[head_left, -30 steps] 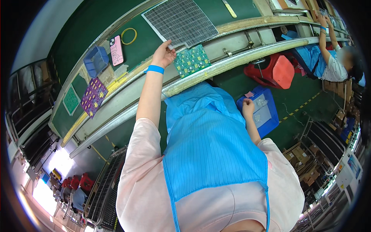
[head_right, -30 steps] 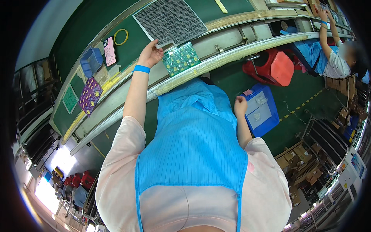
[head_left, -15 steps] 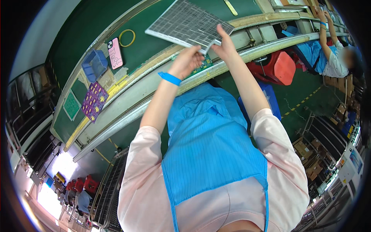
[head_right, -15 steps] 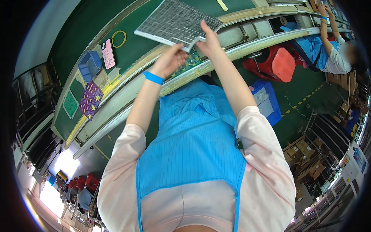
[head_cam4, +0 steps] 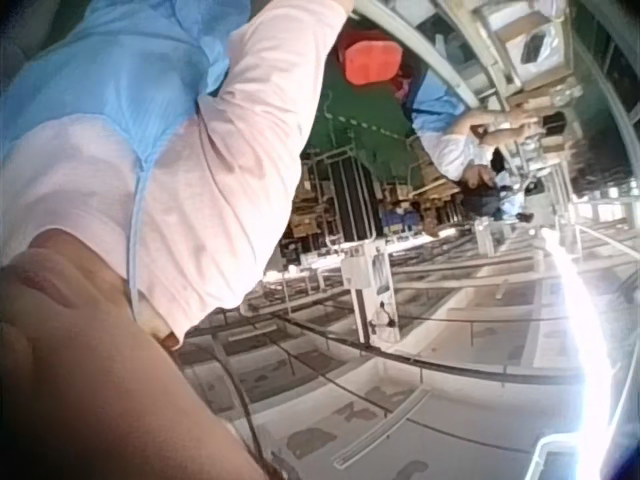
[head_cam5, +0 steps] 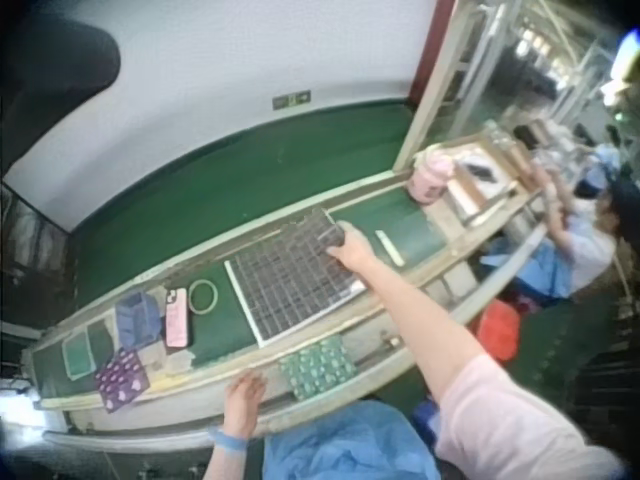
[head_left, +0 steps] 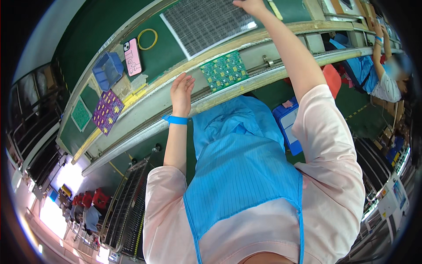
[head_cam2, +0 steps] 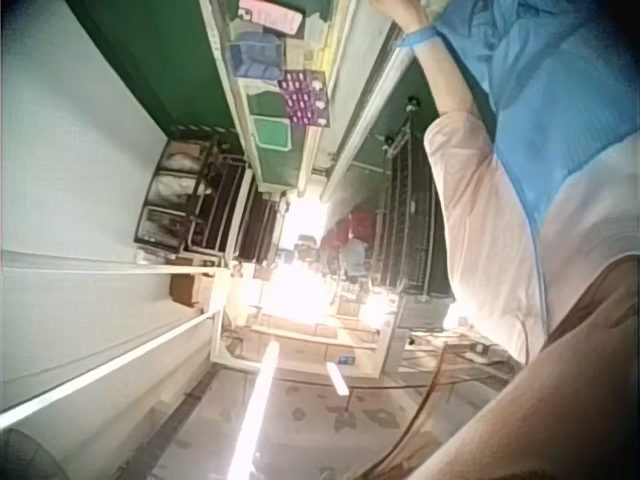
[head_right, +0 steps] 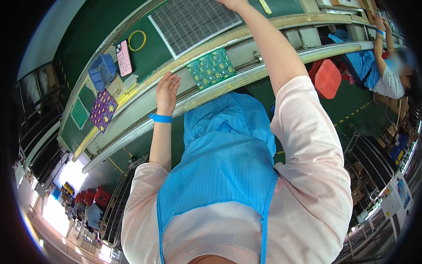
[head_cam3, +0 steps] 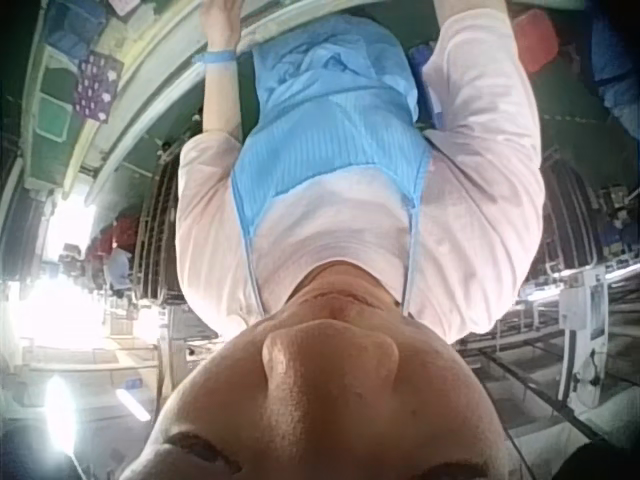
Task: The person carries a crate of electronic components to the workstation, unloads bags of parts, and places circuit boards and component panels onto the conveyor line.
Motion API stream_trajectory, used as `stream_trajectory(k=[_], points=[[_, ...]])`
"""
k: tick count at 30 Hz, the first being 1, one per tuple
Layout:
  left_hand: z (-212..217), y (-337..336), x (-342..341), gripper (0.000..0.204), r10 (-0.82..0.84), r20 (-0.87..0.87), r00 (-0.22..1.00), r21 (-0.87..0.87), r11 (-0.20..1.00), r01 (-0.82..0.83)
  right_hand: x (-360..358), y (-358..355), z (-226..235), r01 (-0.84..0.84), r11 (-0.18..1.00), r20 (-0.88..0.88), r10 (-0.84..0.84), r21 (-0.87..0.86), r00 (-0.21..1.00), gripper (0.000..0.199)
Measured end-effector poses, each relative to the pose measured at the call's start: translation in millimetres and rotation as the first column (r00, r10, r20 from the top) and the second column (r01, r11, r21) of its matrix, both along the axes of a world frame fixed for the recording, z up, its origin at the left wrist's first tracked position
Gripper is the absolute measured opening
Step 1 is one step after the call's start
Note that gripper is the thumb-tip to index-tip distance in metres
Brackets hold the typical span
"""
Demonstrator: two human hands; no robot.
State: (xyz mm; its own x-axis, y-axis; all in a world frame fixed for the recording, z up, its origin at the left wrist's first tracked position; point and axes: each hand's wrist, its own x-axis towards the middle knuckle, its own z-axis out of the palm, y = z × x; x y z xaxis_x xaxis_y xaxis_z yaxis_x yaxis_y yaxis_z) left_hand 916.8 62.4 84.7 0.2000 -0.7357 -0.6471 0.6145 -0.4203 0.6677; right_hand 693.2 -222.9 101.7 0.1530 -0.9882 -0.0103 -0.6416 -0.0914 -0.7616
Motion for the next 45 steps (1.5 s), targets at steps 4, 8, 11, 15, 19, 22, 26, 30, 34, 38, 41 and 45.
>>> stream_trajectory(k=[4, 8, 11, 15, 19, 22, 26, 30, 34, 38, 41, 45], points=[[-20, 20, 4, 0.035, 0.013, 0.092, 0.996, 0.103, 0.994, -0.023, 31, 9, 22, 0.142, 0.989, -0.327, -0.15, -0.047, 0.933, 0.066], [-39, 25, -14, 0.04, -0.246, 0.197, 0.949, 0.243, 0.95, 0.196, 10, 65, -3, 0.037, 0.999, -0.083, -0.039, -0.023, 0.996, 0.026], [-61, 26, -24, 0.04, -0.415, 0.34, 0.844, 0.229, 0.907, 0.354, -26, 130, -20, -0.055, 0.885, -0.302, 0.216, 0.462, 0.928, 0.042], [-60, 16, -39, 0.037, -0.513, 0.453, 0.729, 0.263, 0.858, 0.441, -35, 189, -51, 0.015, 0.87, -0.391, 0.206, 0.492, 0.897, 0.045], [-19, 15, -50, 0.035, -0.453, 0.408, 0.793, 0.104, 0.886, 0.452, -42, 206, -33, -0.014, 0.896, -0.021, 0.027, 0.444, 0.999, 0.045], [46, 4, -65, 0.028, 0.002, -0.026, 1.0, -0.161, 0.987, -0.006, -53, 214, 10, -0.216, 0.78, 0.307, 0.033, 0.587, 0.951, 0.059], [61, -5, -52, 0.026, 0.083, -0.053, 0.995, -0.273, 0.957, -0.094, -71, 241, 61, -0.516, 0.561, 0.72, -0.225, 0.647, 0.657, 0.057], [70, -24, -40, 0.022, -0.032, 0.08, 0.996, -0.276, 0.96, 0.053, -102, 235, 63, -0.662, 0.438, 0.794, -0.354, 0.608, 0.495, 0.055], [76, -39, -50, 0.023, -0.467, 0.35, 0.812, -0.117, 0.838, 0.532, -80, 212, 66, -0.662, 0.413, 0.779, -0.383, 0.625, 0.497, 0.056], [65, -36, -67, 0.026, -0.663, 0.451, 0.598, 0.001, 0.67, 0.743, -55, 220, 54, -0.686, 0.305, 0.737, -0.09, 0.66, 0.67, 0.041], [49, -29, -60, 0.035, -0.594, 0.46, 0.66, -0.061, 0.72, 0.691, -54, 222, 36, -0.671, 0.32, 0.717, -0.041, 0.669, 0.696, 0.03], [34, -7, -14, 0.06, -0.576, 0.123, 0.808, 0.127, 0.817, 0.562, -69, 215, -4, -0.558, 0.422, 0.664, -0.156, 0.715, 0.732, 0.025]])
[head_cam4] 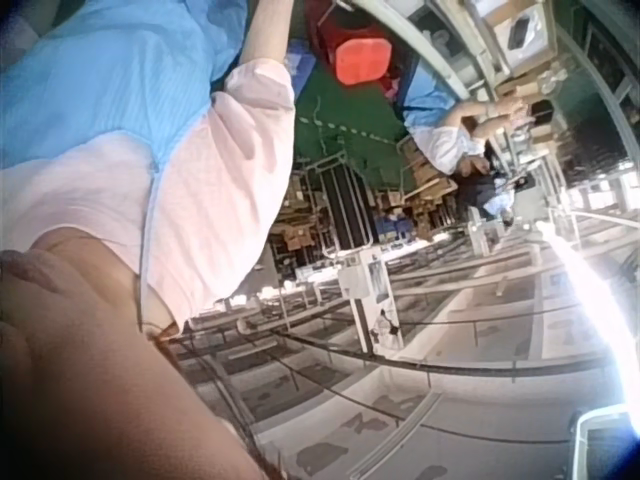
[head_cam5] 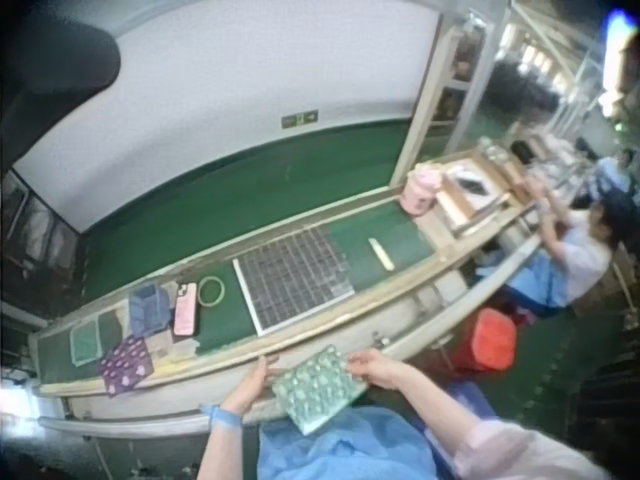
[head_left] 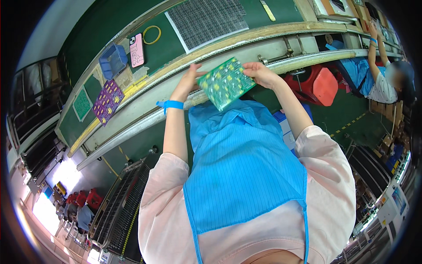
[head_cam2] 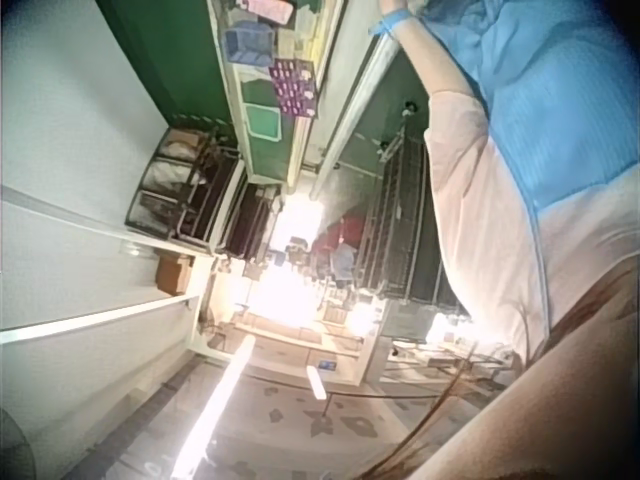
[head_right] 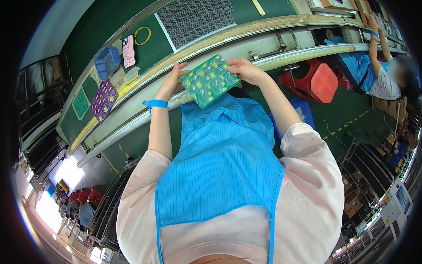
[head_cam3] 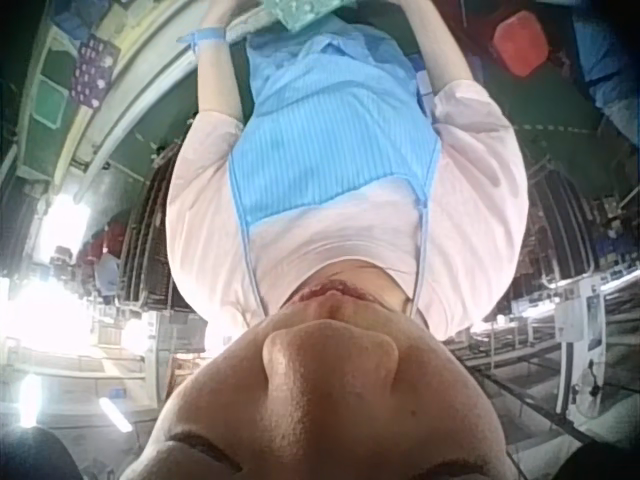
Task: The person carries a crate of electronic components to the workstation, unloads bags of parts, and places circuit boards and component panels onto the conveyor line.
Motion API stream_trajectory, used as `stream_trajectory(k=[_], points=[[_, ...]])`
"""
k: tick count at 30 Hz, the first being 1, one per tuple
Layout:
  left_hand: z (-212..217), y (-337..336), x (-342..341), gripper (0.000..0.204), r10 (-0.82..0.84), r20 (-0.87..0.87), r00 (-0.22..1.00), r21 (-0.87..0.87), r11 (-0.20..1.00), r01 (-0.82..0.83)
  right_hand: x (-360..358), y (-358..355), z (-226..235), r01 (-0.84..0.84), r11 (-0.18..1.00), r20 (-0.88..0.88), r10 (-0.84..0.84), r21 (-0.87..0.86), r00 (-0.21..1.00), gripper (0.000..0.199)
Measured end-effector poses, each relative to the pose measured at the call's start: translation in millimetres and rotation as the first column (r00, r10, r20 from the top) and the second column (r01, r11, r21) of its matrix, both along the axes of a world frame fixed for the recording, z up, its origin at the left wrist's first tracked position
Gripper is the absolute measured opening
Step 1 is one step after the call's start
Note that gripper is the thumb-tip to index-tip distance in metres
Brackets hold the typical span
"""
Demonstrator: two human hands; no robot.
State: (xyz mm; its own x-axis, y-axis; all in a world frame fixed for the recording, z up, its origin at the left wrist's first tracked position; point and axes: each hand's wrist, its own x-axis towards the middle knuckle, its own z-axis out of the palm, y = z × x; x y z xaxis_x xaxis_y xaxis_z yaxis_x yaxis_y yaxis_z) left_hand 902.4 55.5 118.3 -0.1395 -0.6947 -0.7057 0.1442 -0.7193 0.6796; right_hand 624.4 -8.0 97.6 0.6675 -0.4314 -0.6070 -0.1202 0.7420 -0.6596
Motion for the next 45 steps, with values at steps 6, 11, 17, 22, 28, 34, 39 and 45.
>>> stream_trajectory(k=[6, 11, 17, 22, 28, 34, 39, 45], points=[[-32, 16, 3, 0.052, 0.062, -0.12, 0.991, -0.039, 0.997, -0.067, 4, -14, -38, 0.205, 0.973, -0.213, -0.223, -0.104, 0.951, 0.025], [-74, 14, -12, 0.044, 0.167, 0.361, 0.918, -0.256, 0.964, -0.074, 18, -20, -52, 0.092, 0.973, -0.398, -0.172, -0.212, 0.901, 0.025], [-92, 21, -21, 0.041, 0.093, 0.288, 0.953, -0.193, 0.981, -0.038, 19, -30, -62, 0.042, 0.943, -0.414, -0.185, -0.331, 0.891, 0.025], [-101, 26, -28, 0.037, 0.04, 0.338, 0.94, -0.203, 0.979, 0.031, 22, -33, -66, -0.013, 0.934, -0.457, -0.162, -0.356, 0.875, 0.027], [-105, 30, -34, 0.037, 0.102, 0.423, 0.9, -0.24, 0.971, 0.003, 22, -35, -82, -0.076, 0.92, -0.481, -0.13, -0.385, 0.867, 0.028], [-97, 32, -42, 0.041, 0.035, 0.554, 0.832, -0.276, 0.95, 0.144, 13, -43, -93, -0.414, 0.73, -0.682, -0.098, -0.544, 0.725, 0.03], [-88, 38, -50, 0.043, -0.037, 0.638, 0.77, -0.274, 0.923, 0.271, 11, -14, -41, -0.556, 0.508, -0.752, -0.418, -0.658, 0.509, 0.029], [-90, 38, -61, 0.043, -0.115, 0.655, 0.747, -0.245, 0.903, 0.354, 52, 21, 219, 0.137, 0.096, 0.13, -0.077, -0.986, 0.989, 0.018]])
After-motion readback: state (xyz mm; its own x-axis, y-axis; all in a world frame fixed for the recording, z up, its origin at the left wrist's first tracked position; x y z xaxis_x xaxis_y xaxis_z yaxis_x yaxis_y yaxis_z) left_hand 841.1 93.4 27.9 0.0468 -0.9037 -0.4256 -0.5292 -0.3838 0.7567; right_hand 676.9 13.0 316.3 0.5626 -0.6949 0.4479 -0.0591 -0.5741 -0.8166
